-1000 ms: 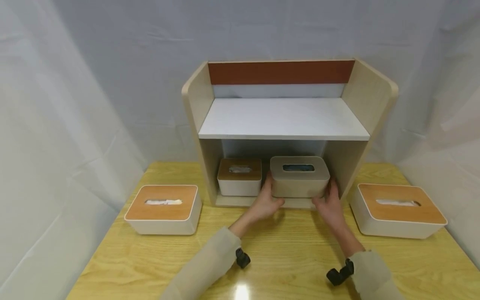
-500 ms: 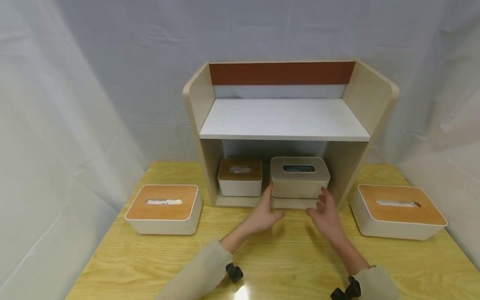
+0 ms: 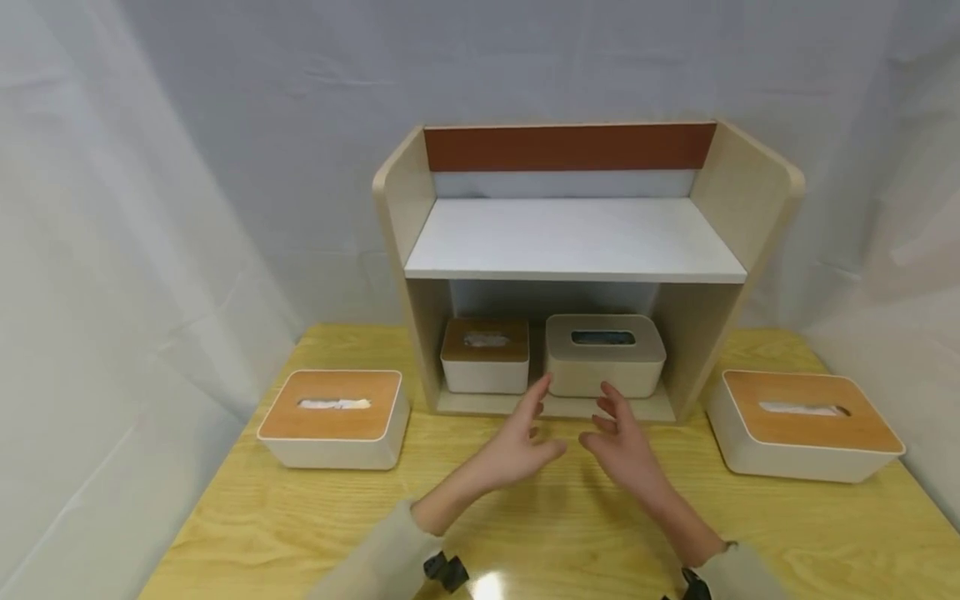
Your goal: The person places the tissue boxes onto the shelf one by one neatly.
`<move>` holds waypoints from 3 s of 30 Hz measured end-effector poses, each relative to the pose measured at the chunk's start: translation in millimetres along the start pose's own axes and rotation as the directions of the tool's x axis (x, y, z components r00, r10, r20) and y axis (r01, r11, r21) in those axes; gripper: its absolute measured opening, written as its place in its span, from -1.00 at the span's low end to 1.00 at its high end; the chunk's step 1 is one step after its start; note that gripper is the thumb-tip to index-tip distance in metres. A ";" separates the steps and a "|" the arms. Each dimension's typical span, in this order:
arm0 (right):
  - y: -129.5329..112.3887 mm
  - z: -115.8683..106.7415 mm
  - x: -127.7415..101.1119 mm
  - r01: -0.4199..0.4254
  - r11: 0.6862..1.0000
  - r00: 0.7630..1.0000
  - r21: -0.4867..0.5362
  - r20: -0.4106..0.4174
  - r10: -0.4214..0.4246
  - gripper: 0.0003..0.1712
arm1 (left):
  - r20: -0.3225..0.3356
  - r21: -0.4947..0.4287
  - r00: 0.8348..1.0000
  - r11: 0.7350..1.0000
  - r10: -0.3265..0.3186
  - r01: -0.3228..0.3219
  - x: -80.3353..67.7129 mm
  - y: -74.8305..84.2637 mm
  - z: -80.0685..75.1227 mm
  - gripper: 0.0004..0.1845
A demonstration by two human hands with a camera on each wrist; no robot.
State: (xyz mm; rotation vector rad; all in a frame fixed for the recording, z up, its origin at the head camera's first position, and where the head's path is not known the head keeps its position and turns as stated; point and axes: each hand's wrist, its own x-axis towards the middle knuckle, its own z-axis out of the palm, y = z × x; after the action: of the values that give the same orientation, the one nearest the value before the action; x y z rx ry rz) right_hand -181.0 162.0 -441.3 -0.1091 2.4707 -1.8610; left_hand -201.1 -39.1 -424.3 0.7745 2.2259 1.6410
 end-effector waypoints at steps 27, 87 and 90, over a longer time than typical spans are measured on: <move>-25.1 91.5 -4.0 0.042 0.994 0.964 0.105 0.256 -0.067 -0.07 | -0.188 0.180 0.981 0.984 0.050 -0.015 -109.6 12.4 -110.2 -0.12; -25.1 239.2 49.7 0.086 0.996 0.943 0.027 0.319 -0.090 0.36 | -0.245 0.207 0.937 0.931 -0.247 0.300 -189.4 -92.9 -266.1 0.11; -24.3 241.3 50.9 0.130 0.991 0.940 0.019 0.317 -0.129 0.33 | -0.254 0.202 0.936 0.934 -0.241 0.296 -189.6 -96.2 -265.8 0.09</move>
State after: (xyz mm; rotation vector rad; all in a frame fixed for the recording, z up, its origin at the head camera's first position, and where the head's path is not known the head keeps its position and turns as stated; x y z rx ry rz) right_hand -211.9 -80.2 -484.4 -0.5400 2.2918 -1.7229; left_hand -205.7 -378.7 -447.3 0.3188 2.5857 1.4073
